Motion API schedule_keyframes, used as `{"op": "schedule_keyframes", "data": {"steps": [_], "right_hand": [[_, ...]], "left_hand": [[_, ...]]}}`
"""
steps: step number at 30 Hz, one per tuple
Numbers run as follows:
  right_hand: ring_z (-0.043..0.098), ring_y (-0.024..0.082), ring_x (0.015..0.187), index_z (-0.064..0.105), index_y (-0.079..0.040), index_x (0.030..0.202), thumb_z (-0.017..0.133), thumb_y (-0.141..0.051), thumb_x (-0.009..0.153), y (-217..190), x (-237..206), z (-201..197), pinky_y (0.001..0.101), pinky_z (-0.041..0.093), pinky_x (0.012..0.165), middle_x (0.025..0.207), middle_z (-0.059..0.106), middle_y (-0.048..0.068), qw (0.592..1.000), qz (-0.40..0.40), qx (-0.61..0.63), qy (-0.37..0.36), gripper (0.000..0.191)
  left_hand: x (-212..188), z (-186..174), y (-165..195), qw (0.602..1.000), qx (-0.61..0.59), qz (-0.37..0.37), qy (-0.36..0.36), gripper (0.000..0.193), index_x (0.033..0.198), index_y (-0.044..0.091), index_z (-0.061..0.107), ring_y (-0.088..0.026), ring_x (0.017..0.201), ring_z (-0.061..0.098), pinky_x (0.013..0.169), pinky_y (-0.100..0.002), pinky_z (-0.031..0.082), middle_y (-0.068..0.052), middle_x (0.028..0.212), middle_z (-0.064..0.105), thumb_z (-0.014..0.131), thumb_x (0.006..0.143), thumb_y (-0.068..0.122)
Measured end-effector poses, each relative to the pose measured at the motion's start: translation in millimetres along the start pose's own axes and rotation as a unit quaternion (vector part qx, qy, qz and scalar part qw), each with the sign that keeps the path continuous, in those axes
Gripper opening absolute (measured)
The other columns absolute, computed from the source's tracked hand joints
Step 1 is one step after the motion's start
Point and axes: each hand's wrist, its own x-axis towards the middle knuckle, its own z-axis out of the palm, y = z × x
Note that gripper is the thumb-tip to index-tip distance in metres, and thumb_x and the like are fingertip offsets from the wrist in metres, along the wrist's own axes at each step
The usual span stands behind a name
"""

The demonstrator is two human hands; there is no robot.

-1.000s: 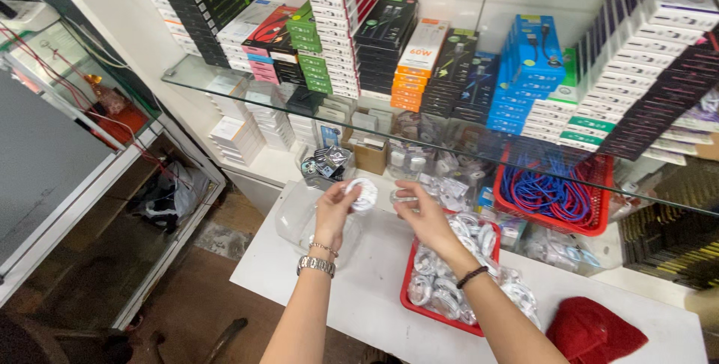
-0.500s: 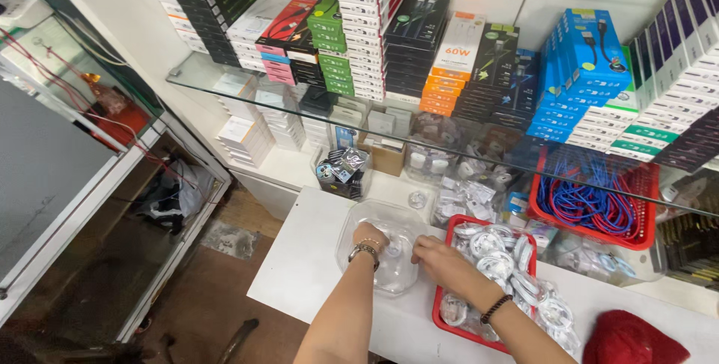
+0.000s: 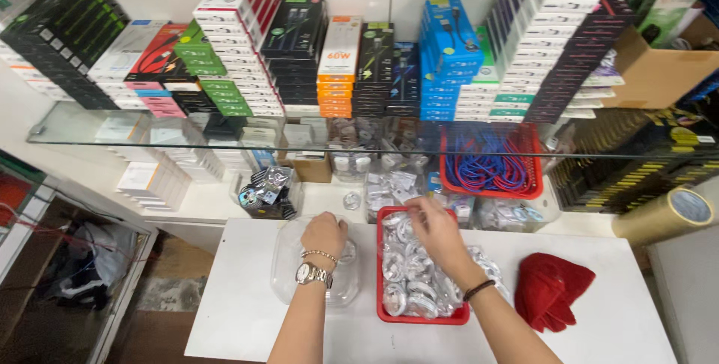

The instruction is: The person transfers small plastic-wrapped round electronics accessories one at a time from a red basket into a clear plastic container on the counter, occasionally wiping items with a red cloth and rearranging them so they fit. The items accumulate in the container as the counter is cleared.

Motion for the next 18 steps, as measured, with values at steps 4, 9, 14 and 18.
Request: {"op": "schedule_keyframes", "data": {"steps": [4, 9, 14, 18], "right_hand": [[0.077, 0.032, 0.090, 0.067, -0.006, 0.113, 0.071, -0.021, 0.090, 90, -4, -38, 0.0395, 0.060, 0.079, 0.102, 0.076, 0.014, 0.966, 0.198, -0.045, -0.161, 0.027], [0.072, 0.031, 0.095, 0.073, -0.006, 0.112, 0.077, -0.016, 0.077, 152, -34, -28, 0.0406, 0.055, 0.085, 0.104, 0.074, 0.018, 0.978, 0.009, -0.145, -0.151, 0.037], [0.077, 0.026, 0.087, 0.071, -0.008, 0.118, 0.062, -0.020, 0.096, 129, -53, -37, 0.0376, 0.056, 0.085, 0.095, 0.081, 0.018, 0.981, 0.172, -0.050, -0.072, 0.027], [0.076, 0.026, 0.084, 0.072, -0.005, 0.114, 0.066, -0.021, 0.093, 111, -52, -58, 0.0374, 0.058, 0.080, 0.096, 0.080, 0.016, 0.989, 0.120, 0.080, -0.043, 0.027]], "left_hand": [[-21, 9, 66, 0.982, -0.143, 0.119, 0.022, 0.039, 0.080, 0.003, 0.077, -0.040, 0.075, 0.071, 0.073, -0.049, 0.056, -0.021, 0.078, 0.072, 0.066, 0.096, 0.036], [-60, 49, 124, 0.918, -0.349, 0.151, -0.112, 0.025, 0.095, 0.003, 0.074, -0.024, 0.078, 0.077, 0.072, -0.037, 0.059, -0.013, 0.085, 0.078, 0.066, 0.092, 0.027], [-73, 82, 145, 0.929, -0.361, 0.078, 0.000, 0.022, 0.101, 0.003, 0.074, -0.021, 0.080, 0.078, 0.074, -0.034, 0.061, -0.012, 0.087, 0.079, 0.067, 0.091, 0.021], [-70, 96, 154, 0.848, -0.485, -0.146, -0.157, 0.044, 0.130, 0.003, 0.053, -0.026, 0.079, 0.074, 0.072, -0.039, 0.059, -0.013, 0.096, 0.074, 0.070, 0.097, 0.028]]}}
